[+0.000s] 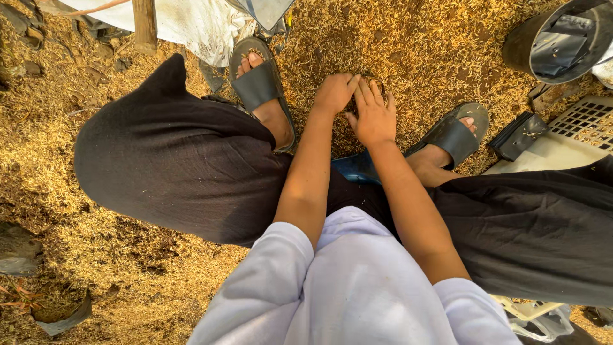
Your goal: The person sits on a sawdust-covered floor and repeatedly fills small black plastic pots with sawdust by hand. They pack the material into each pot and place the filled pots into a nearby white crate.
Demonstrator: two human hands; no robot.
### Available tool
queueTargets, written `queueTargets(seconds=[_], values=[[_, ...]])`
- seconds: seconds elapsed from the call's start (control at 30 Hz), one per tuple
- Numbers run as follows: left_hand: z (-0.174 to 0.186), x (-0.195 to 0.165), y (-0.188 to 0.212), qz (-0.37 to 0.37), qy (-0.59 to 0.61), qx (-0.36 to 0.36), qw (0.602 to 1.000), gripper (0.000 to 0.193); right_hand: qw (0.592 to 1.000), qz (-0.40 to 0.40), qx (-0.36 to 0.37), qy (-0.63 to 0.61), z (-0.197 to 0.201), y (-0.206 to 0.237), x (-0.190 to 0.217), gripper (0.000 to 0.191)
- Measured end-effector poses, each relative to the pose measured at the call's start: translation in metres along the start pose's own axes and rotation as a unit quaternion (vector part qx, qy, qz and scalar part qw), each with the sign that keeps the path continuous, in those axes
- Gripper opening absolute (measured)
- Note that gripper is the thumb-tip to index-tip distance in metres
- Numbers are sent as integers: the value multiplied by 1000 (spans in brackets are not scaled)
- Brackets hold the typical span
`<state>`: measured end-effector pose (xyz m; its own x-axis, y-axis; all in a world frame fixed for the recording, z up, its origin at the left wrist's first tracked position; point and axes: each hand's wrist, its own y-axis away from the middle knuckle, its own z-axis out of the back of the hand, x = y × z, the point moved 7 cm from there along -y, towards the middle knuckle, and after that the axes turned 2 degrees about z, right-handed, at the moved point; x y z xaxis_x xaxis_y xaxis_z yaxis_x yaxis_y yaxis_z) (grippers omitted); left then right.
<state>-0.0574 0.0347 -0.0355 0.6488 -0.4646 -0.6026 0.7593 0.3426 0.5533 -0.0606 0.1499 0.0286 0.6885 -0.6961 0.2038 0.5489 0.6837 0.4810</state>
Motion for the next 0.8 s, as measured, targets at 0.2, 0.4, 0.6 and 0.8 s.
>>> queueTargets(seconds=[0.2,0.4,0.6,0.8], values=[[11,-30,12,-178,-51,-105,977,35,984,-32,150,90,-8,-3,6,91],[15,-15,8,-3,18,-97,995,46,979,58,64,-184,20,-12,-21,58],[-33,21,27,162,62,111,978,78,923,-4,-168,-346,35,11,-47,14],[-62,15,40,171,27,38,984,52,951,-8,-93,-294,29,-15,-43,18]])
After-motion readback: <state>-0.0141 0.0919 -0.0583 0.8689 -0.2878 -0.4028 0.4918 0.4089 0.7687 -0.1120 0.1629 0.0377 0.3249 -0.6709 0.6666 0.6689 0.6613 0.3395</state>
